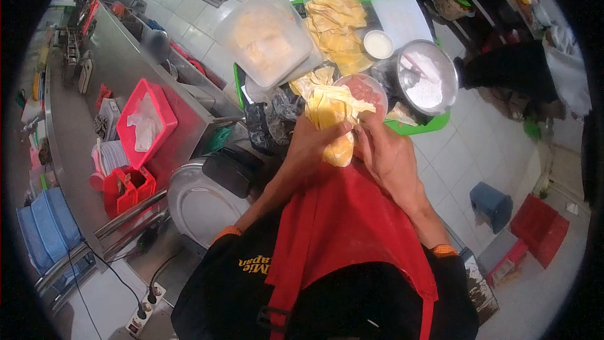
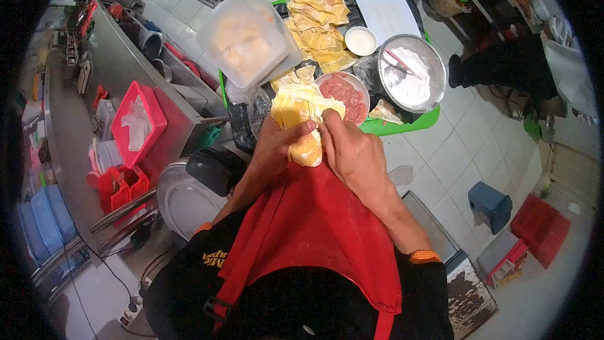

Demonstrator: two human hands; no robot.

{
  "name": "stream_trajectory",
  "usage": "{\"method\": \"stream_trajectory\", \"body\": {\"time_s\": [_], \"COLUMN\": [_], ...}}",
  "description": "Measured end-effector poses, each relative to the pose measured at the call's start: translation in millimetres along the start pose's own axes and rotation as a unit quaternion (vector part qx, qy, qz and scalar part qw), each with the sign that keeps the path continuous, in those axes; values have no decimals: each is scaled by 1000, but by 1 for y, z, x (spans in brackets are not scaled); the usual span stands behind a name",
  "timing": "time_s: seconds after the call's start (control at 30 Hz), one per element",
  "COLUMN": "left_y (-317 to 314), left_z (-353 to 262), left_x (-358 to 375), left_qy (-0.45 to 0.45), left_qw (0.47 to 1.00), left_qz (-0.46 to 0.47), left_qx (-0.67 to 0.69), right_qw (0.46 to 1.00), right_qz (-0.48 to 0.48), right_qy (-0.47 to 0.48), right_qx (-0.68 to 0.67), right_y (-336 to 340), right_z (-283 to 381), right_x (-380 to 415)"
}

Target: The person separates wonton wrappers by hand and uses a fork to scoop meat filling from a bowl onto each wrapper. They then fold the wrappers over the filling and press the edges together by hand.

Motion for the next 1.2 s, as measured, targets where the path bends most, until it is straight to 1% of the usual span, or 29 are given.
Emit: {"method": "stream_trajectory", "body": {"time_s": [0.13, 0.2, 0.23, 0.33, 0.4, 0.47, 0.53, 0.6, 0.63, 0.7, 0.73, 0.77, 0.8, 0.83, 0.87, 0.9, 0.93, 0.97, 1.0, 1.03, 1.1, 1.13, 1.2], "left_y": [2, 5, 4, -2, -7, -11, -15, -12, -10, -11, -12, -11, -8, -6, -7, -8, -7, -5, -1, 2, 4, 4, 6], "left_z": [3, 6, 7, -3, -2, -6, -9, 0, 2, 2, 1, 3, 5, 6, 4, 2, 2, 5, 10, 12, 14, 15, 17], "left_x": [-2, -3, -3, 1, -1, -2, -3, -6, -7, -6, -5, -6, -6, -7, -7, -7, -6, -8, -11, -13, -13, -13, -13], "left_qy": [8, 24, 40, 47, 40, 32, 49, 51, 52, 51, 48, 49, 46, 44, 44, 58, 74, 74, 67, 61, 60, 59, 59], "left_qw": [1000, 999, 999, 998, 998, 999, 997, 998, 998, 999, 999, 999, 999, 998, 998, 997, 996, 996, 997, 997, 997, 997, 998], "left_qz": [7, 14, 21, 9, 15, 20, 22, 8, -6, -5, -4, -3, -12, -21, -21, -25, -31, -31, -32, -33, -23, -13, -10], "left_qx": [-11, -17, -23, -49, -34, -19, -58, -44, -29, -18, -6, -6, -26, -46, -46, -44, -41, -41, -34, -26, -32, -38, -32], "right_qw": [1000, 997, 997, 995, 999, 999, 998, 994, 994, 969, 969, 927, 868, 868, 858, 847, 847, 905, 950, 951, 989, 992, 993], "right_qz": [-4, -27, -28, -26, -18, -20, -24, -36, -37, -19, -20, 22, 64, 64, 54, 44, 45, 27, 10, 10, 26, 11, 25], "right_qy": [3, -36, -36, -65, -22, -16, -9, -63, -65, -186, -187, -284, -375, -375, -376, -375, -375, -293, -207, -207, -69, -45, -45], "right_qx": [-9, -58, -58, -72, -41, -45, -49, -77, -77, -163, -163, -243, -318, -318, -347, -374, -375, -306, -232, -232, -128, -116, -104], "right_y": [-4, -2, -2, -4, -8, -9, -8, -4, -4, -13, -11, -17, -26, -26, -25, -24, -23, -12, -3, -3, -2, -3, -3], "right_z": [-7, -13, -13, -20, -18, -18, -17, -23, -26, -52, -52, -60, -65, -65, -64, -63, -60, -50, -39, -38, -22, -21, -21], "right_x": [0, -1, -1, 0, 2, 3, 2, 1, 1, 5, 3, 6, 14, 15, 16, 18, 20, 15, 11, 13, 11, 12, 11]}}
Point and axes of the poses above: each hand's wrist, its own x-axis away from the middle knuckle, its own y-axis out of the back of the hand, z = x × y, the point moved 7 cm from there along -x, towards the middle knuckle, and after that the axes turned 3 degrees about -z, right-handed, at the moved point
